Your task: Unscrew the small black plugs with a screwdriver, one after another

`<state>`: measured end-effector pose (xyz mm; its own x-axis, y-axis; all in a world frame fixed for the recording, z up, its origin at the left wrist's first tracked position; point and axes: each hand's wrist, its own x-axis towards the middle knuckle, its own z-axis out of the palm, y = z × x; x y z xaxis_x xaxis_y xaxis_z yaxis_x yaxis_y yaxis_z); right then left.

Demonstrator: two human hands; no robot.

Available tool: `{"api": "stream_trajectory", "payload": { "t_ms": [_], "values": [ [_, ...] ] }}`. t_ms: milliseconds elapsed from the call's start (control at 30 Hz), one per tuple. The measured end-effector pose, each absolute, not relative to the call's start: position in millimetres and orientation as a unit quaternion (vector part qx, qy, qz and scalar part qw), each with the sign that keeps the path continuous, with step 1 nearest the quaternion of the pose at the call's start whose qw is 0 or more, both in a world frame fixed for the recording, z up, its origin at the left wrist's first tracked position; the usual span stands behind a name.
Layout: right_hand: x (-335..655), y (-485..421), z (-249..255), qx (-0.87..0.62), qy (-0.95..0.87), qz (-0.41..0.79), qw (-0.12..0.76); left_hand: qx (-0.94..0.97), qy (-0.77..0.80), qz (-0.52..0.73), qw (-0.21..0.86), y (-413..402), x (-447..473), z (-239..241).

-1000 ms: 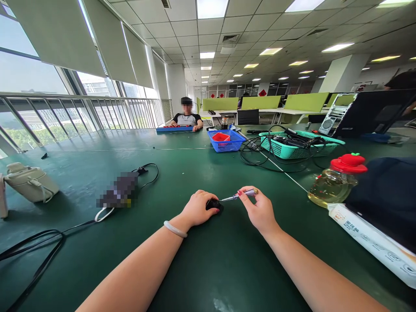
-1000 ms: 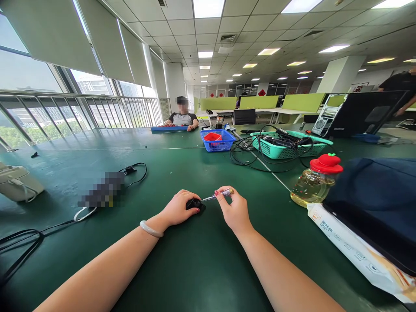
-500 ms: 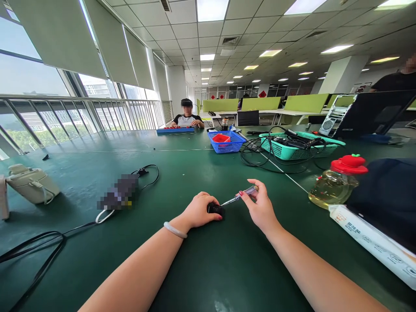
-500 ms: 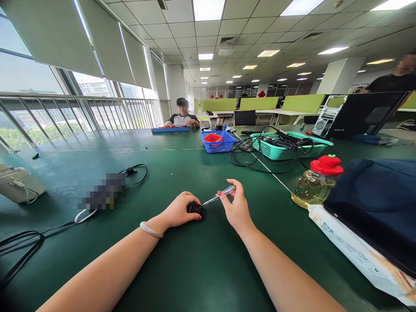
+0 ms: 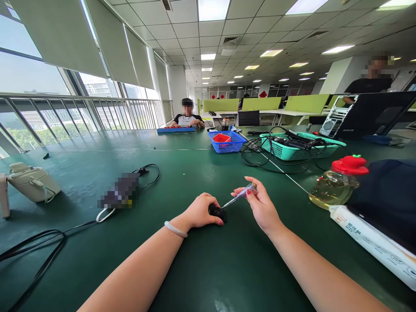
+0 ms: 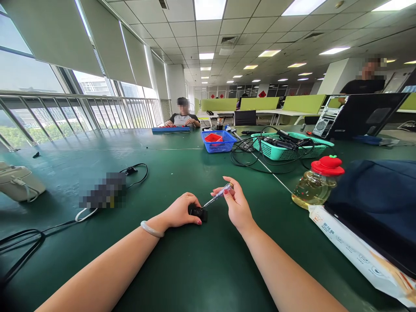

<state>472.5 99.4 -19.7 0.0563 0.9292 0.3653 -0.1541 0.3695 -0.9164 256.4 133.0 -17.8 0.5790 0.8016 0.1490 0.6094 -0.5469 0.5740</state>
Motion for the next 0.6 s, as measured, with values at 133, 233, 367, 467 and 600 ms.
{"api": "stream_trajectory", "payload": {
  "t_ms": [133,233,367,467,600],
  "values": [
    [473.6,103.2,-19.8,-0.373,-0.484,0.464,0.641,0.859,0.406,0.202,0.239,133.7,255.7,-18.7],
    [474.6,105.4,-20.3,-0.381,-0.456,0.481,0.644,0.859,0.406,0.199,0.239,133.7,255.7,-18.9],
    [475.2,106.9,-21.2,-0.395,-0.431,0.492,0.646,0.855,0.409,0.198,0.25,133.9,255.7,-19.7],
    [475.2,107.5,-21.5,-0.399,-0.42,0.498,0.645,0.853,0.41,0.199,0.253,133.9,255.4,-20.4],
    [475.7,107.8,-21.7,-0.397,-0.413,0.506,0.645,0.853,0.411,0.199,0.251,133.6,255.3,-20.1]
  ]
}}
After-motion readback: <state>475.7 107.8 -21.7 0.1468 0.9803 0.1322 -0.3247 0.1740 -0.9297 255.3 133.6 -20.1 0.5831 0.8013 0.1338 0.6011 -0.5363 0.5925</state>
